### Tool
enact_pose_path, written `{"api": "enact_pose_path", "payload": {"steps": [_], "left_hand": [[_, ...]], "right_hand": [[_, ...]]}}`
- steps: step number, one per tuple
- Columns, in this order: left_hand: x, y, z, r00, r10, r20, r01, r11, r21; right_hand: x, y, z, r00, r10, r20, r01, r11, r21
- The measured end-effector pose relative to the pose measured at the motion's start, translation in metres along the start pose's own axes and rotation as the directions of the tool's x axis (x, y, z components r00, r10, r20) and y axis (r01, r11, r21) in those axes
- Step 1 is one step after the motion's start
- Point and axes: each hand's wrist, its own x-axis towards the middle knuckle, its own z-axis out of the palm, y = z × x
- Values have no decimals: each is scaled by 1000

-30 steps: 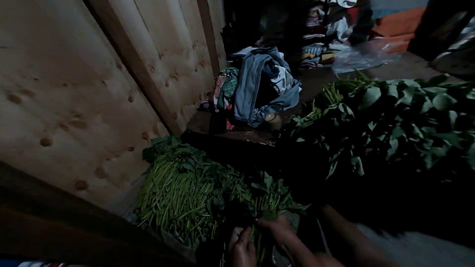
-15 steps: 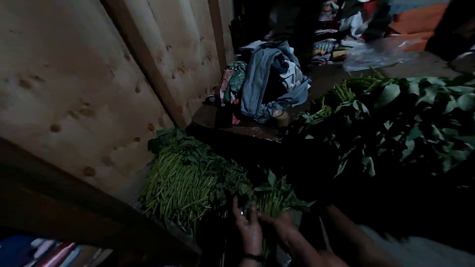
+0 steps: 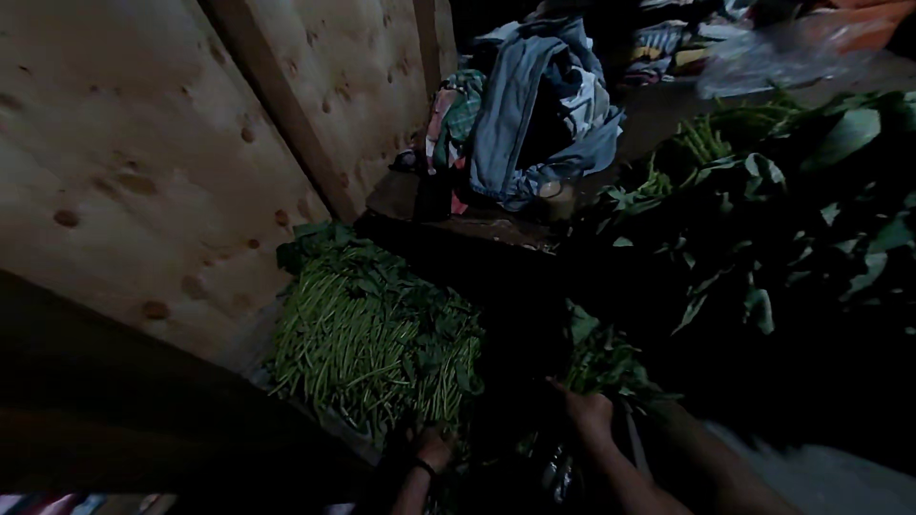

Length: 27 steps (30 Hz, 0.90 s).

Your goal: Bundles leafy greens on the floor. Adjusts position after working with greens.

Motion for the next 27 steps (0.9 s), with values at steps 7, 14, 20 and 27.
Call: {"api": "enact_pose_path", "payload": {"steps": [7, 14, 20, 27], "left_hand": [[54, -18, -14, 989, -71, -130, 78, 996, 44], [16, -27, -30, 846, -126, -519, -167, 860, -481], [-39, -14, -39, 849, -42, -527, -457, 446, -770], [-81, 13, -35, 792, -30, -610, -544, 420, -726]], "right_hand": [[-4, -5, 7, 997, 41, 69, -39, 999, -36], [-7, -1, 10, 995, -9, 104, 0, 996, 86], [-14, 4, 8, 988, -68, 139, 52, 992, 115], [-27, 6, 2, 965, -136, 225, 105, 984, 145]]}}
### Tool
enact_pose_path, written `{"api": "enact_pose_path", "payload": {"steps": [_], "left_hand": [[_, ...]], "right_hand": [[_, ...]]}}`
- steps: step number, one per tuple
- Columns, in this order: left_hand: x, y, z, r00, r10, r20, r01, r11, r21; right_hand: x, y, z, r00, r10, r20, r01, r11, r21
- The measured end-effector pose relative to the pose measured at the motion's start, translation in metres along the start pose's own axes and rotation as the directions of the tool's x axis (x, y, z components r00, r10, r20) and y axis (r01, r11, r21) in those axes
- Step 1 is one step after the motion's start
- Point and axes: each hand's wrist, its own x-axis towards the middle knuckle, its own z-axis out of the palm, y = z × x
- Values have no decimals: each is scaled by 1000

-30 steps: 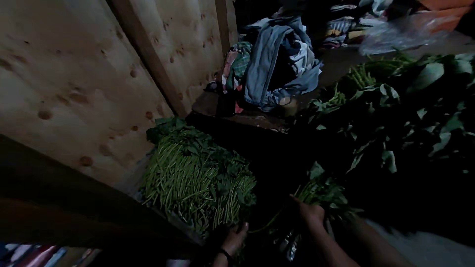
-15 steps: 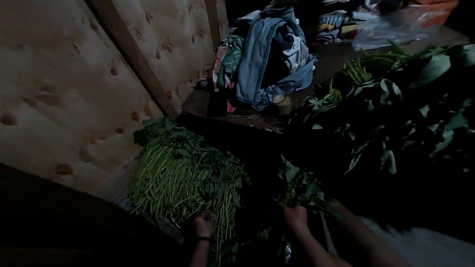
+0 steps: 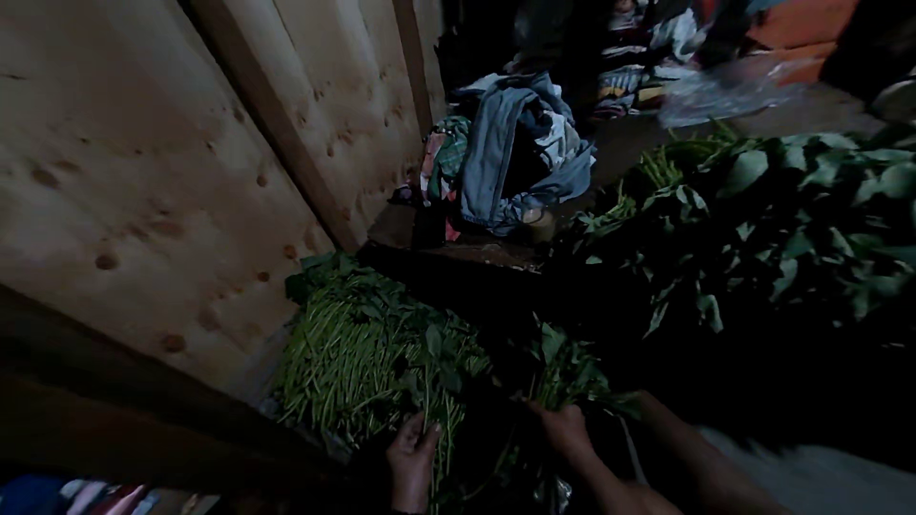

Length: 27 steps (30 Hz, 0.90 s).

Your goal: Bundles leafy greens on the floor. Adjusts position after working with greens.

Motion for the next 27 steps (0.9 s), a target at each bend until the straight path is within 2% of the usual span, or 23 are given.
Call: {"api": "enact_pose_path", "payload": {"steps": [3, 6, 8, 10, 13, 16, 19, 22, 27], "left_hand": [[-5, 3, 8, 999, -3, -39, 5, 999, 45], [-13, 20, 16, 993, -101, -62, 99, 995, -33], [-17, 22, 24, 990, -96, -107, 90, 994, -61], [-21, 19, 33, 989, -47, -142, 37, 996, -76], [-31, 16, 47, 993, 32, -116, -40, 997, -64], [-43, 12, 57, 981, 191, 22, -191, 981, 21], [-49, 1, 62, 948, 289, 130, -302, 948, 100], [-52, -1, 62, 947, 304, 105, -313, 945, 92], [-38, 6, 56, 962, 234, -138, -231, 972, 43]], "right_hand": [[-6, -3, 1, 998, -11, 58, 10, 1000, 16], [-6, -1, 3, 995, -34, 94, 33, 999, 12], [-6, 1, 4, 991, -50, 124, 50, 999, -1], [-9, 0, 6, 986, -44, 159, 48, 999, -17], [-11, 3, 9, 976, -58, 209, 56, 998, 15], [-13, 3, 10, 970, -58, 236, 54, 998, 26], [-14, 2, 8, 969, -50, 241, 36, 998, 61], [-14, 1, 8, 978, -43, 205, 24, 995, 93], [-3, 1, 7, 999, 36, -19, -34, 996, 88]]}}
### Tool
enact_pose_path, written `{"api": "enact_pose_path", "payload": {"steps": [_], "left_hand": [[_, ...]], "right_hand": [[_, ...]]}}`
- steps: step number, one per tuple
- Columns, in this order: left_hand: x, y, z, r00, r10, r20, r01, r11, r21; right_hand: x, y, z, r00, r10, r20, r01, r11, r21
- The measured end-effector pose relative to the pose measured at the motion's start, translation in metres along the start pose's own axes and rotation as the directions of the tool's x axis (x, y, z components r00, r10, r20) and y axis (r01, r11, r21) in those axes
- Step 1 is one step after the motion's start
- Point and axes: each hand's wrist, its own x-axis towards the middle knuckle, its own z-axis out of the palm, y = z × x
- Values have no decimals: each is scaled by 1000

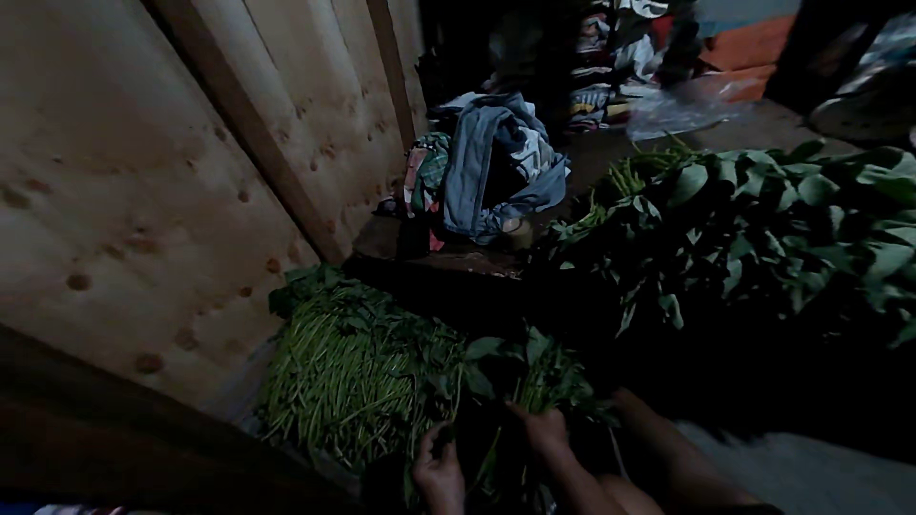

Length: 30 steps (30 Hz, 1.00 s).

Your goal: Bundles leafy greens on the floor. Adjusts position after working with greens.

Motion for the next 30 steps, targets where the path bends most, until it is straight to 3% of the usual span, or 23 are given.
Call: {"api": "enact_pose_path", "payload": {"steps": [2, 6, 13, 17, 22, 24, 26, 28, 30], "left_hand": [[3, 1, 0, 1000, 0, -2, 0, 1000, 26], [-5, 1, 4, 981, 40, 190, -40, 999, -6], [-8, 4, 7, 952, 15, 306, 14, 996, -90], [3, 20, 9, 901, -164, 402, 182, 983, -7], [15, 26, 24, 885, -291, 364, 317, 948, -12], [15, 25, 26, 901, -268, 342, 251, 963, 95], [12, 27, 24, 886, -236, 400, 101, 939, 329], [2, 36, 19, 835, -178, 520, -140, 845, 515], [-9, 30, 12, 761, -105, 640, -352, 761, 544]], "right_hand": [[-2, -2, -2, 999, 19, 45, -19, 1000, 2], [-14, -5, 0, 978, 26, 208, -26, 1000, -1], [-8, -1, 1, 970, -34, 240, 36, 999, -4], [-14, -6, -1, 970, 8, 243, -3, 1000, -21], [-14, -3, -1, 955, 36, 296, -26, 999, -38], [-13, -2, 0, 962, 36, 272, -28, 999, -32], [-8, 1, 1, 974, 14, 227, -9, 1000, -23], [-2, 4, 1, 991, -14, 132, 18, 1000, -24], [3, 5, -2, 1000, -21, -5, 20, 997, -81]]}}
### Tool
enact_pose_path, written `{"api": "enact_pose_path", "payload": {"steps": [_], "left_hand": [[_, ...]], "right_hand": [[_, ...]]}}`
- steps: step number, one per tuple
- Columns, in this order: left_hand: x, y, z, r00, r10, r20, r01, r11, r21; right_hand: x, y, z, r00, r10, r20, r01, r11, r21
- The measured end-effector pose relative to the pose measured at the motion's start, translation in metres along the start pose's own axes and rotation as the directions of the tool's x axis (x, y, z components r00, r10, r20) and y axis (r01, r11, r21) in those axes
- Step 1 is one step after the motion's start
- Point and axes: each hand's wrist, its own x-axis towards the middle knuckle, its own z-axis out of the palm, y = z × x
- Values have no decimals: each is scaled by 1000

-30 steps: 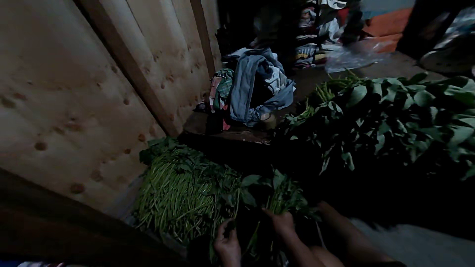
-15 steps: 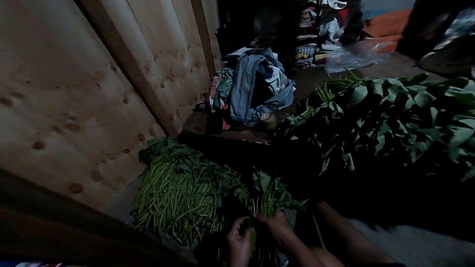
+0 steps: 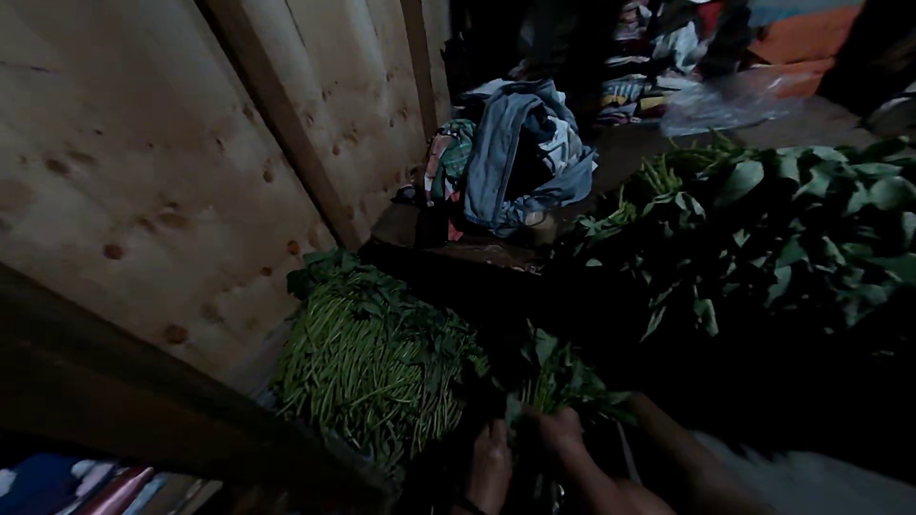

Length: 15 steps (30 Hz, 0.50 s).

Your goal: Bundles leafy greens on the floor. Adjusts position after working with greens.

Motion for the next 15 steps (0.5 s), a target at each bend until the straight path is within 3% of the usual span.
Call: {"api": "enact_pose_path", "payload": {"steps": [3, 6, 9, 12, 15], "left_hand": [[-1, -19, -4, 934, -5, 358, -42, 992, 123], [23, -64, 2, 832, -222, 508, 88, 957, 275], [55, -114, 8, 794, -428, 432, 220, 865, 451], [81, -151, 15, 812, -526, 254, 380, 806, 454], [93, -166, 15, 780, -566, 266, 434, 796, 422]], "right_hand": [[5, -9, -11, 989, 29, -146, -48, 991, -129], [6, -18, -19, 982, 66, -178, -105, 971, -216], [8, -17, -15, 981, 72, -182, -110, 972, -207], [11, -14, -8, 979, 92, -180, -122, 979, -164], [13, -14, -3, 986, 88, -141, -104, 989, -107]]}}
